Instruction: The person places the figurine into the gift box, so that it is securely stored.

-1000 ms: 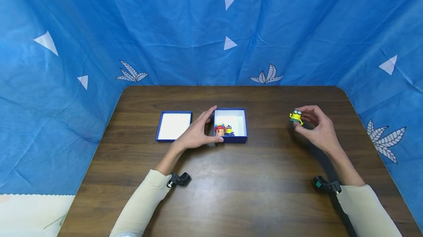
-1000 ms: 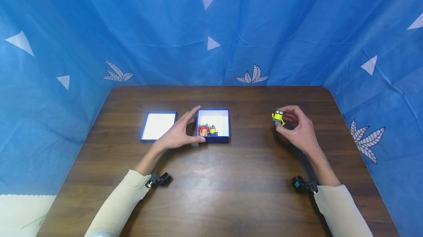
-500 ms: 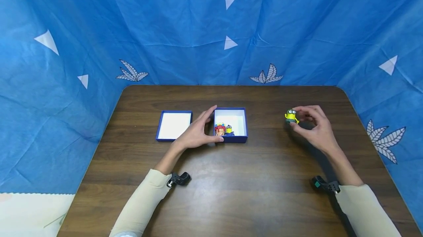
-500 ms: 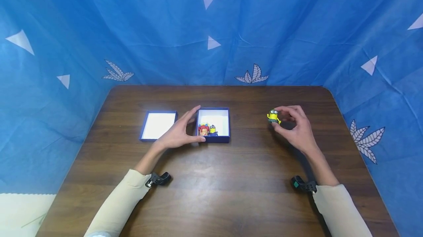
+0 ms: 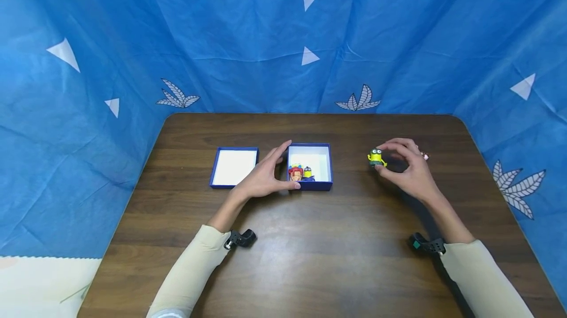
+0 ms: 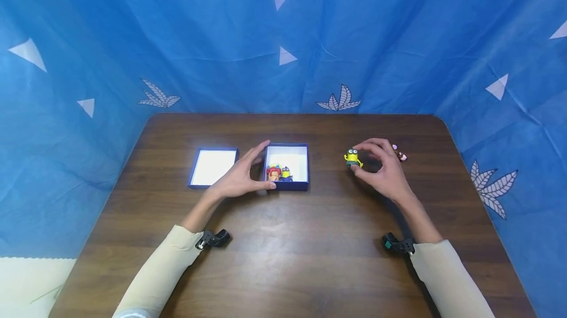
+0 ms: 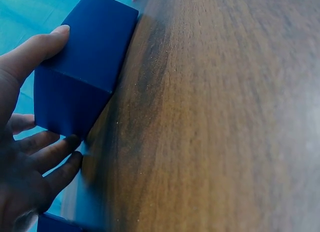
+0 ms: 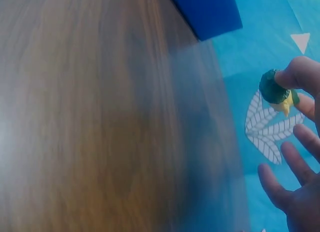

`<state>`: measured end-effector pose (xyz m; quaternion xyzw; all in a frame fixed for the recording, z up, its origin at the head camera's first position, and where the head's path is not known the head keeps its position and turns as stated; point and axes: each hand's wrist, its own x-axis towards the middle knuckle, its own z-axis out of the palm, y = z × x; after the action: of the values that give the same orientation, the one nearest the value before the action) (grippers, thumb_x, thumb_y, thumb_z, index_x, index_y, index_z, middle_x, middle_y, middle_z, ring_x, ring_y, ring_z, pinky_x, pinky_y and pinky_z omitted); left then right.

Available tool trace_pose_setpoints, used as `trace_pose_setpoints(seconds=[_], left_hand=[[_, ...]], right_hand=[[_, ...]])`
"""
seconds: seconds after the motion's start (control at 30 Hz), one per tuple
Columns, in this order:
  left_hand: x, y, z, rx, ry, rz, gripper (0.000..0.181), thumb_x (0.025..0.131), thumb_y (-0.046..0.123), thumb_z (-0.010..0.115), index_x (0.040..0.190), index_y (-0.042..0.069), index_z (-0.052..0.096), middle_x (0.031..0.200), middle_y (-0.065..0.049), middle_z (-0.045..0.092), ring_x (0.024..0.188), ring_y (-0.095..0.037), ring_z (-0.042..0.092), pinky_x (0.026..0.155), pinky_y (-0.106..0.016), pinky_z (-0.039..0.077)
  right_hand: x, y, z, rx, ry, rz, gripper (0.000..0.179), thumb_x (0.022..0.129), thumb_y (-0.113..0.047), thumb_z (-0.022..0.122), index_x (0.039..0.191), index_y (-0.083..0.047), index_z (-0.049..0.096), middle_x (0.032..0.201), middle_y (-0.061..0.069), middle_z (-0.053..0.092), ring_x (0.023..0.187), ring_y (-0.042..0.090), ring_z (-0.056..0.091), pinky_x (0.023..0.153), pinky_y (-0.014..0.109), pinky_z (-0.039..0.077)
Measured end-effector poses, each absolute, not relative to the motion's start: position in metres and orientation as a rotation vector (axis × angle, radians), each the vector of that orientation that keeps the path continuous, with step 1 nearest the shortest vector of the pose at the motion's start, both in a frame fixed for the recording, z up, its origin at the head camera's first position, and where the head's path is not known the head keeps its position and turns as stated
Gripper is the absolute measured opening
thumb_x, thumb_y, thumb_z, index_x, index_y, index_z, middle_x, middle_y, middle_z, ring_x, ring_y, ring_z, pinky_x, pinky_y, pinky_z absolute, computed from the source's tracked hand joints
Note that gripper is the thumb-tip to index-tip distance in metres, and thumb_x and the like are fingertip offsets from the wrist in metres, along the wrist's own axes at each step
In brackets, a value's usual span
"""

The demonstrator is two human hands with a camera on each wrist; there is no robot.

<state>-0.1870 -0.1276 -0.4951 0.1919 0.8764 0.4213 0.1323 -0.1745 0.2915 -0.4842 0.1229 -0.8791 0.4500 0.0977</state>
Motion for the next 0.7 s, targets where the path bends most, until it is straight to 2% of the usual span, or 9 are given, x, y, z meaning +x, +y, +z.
trace_pose_setpoints(seconds=[0.13,0.2,0.3,0.4,0.43,0.47,0.57,0.7], left_hand=[[-0.187,-0.127,-0.494,0.556,2.541,1.217,0.121,0.081,0.059,0.090,0.173,0.037,0.015,0.179,-0.004,0.027,0.155,-0.034,0.050,0.124,-0.062,0.043],[-0.187,-0.127,-0.494,0.551,2.537,1.216,0.121,0.082,0.059,0.090,0.173,0.039,0.014,0.179,-0.003,0.026,0.155,-0.034,0.049,0.125,-0.062,0.042],[-0.186,-0.127,-0.494,0.547,2.530,1.217,0.120,0.082,0.059,0.090,0.172,0.045,0.012,0.179,-0.002,0.026,0.156,-0.034,0.049,0.125,-0.062,0.042],[-0.185,-0.127,-0.493,0.546,2.526,1.219,0.119,0.082,0.059,0.090,0.170,0.051,0.011,0.179,-0.002,0.026,0.156,-0.034,0.049,0.126,-0.061,0.042],[-0.185,-0.127,-0.493,0.550,2.524,1.221,0.119,0.082,0.058,0.090,0.170,0.051,0.011,0.179,-0.002,0.025,0.156,-0.034,0.049,0.126,-0.062,0.041],[-0.185,-0.127,-0.493,0.549,2.524,1.220,0.118,0.082,0.058,0.090,0.169,0.053,0.010,0.179,-0.002,0.025,0.156,-0.034,0.049,0.126,-0.061,0.041],[-0.186,-0.127,-0.494,0.549,2.529,1.216,0.119,0.082,0.058,0.090,0.171,0.048,0.011,0.179,-0.002,0.025,0.156,-0.033,0.049,0.125,-0.062,0.042],[-0.187,-0.127,-0.495,0.549,2.535,1.217,0.120,0.082,0.059,0.090,0.173,0.042,0.013,0.180,-0.002,0.024,0.156,-0.034,0.049,0.124,-0.062,0.043]], right_hand=[[-0.176,0.282,-0.485,0.365,-2.639,1.351,0.048,0.084,-0.005,0.090,0.129,-0.011,0.074,0.143,0.006,0.055,0.125,0.003,0.047,0.103,0.002,0.042],[-0.176,0.277,-0.483,0.353,-2.671,1.361,0.046,0.087,-0.008,0.090,0.129,-0.013,0.073,0.144,0.004,0.054,0.126,0.004,0.047,0.106,0.008,0.045],[-0.176,0.269,-0.482,0.347,-2.703,1.394,0.045,0.088,-0.011,0.089,0.130,-0.014,0.072,0.145,0.004,0.053,0.129,0.010,0.047,0.117,0.034,0.053],[-0.176,0.262,-0.480,0.357,-2.711,1.443,0.043,0.090,-0.012,0.087,0.130,-0.012,0.071,0.146,0.005,0.051,0.132,0.018,0.049,0.118,0.061,0.050],[-0.176,0.259,-0.480,0.364,-2.706,1.465,0.043,0.090,-0.012,0.087,0.130,-0.012,0.071,0.146,0.006,0.051,0.133,0.021,0.050,0.117,0.065,0.049],[-0.177,0.257,-0.479,0.370,-2.701,1.486,0.042,0.091,-0.012,0.086,0.130,-0.011,0.071,0.146,0.006,0.051,0.134,0.024,0.050,0.118,0.065,0.048],[-0.179,0.249,-0.476,0.392,-2.686,1.526,0.040,0.093,-0.012,0.085,0.130,-0.011,0.070,0.147,0.006,0.050,0.136,0.029,0.051,0.117,0.065,0.049],[-0.183,0.241,-0.476,0.419,-2.654,1.587,0.039,0.094,-0.010,0.083,0.131,-0.011,0.070,0.147,0.005,0.051,0.136,0.028,0.050,0.115,0.065,0.051]])
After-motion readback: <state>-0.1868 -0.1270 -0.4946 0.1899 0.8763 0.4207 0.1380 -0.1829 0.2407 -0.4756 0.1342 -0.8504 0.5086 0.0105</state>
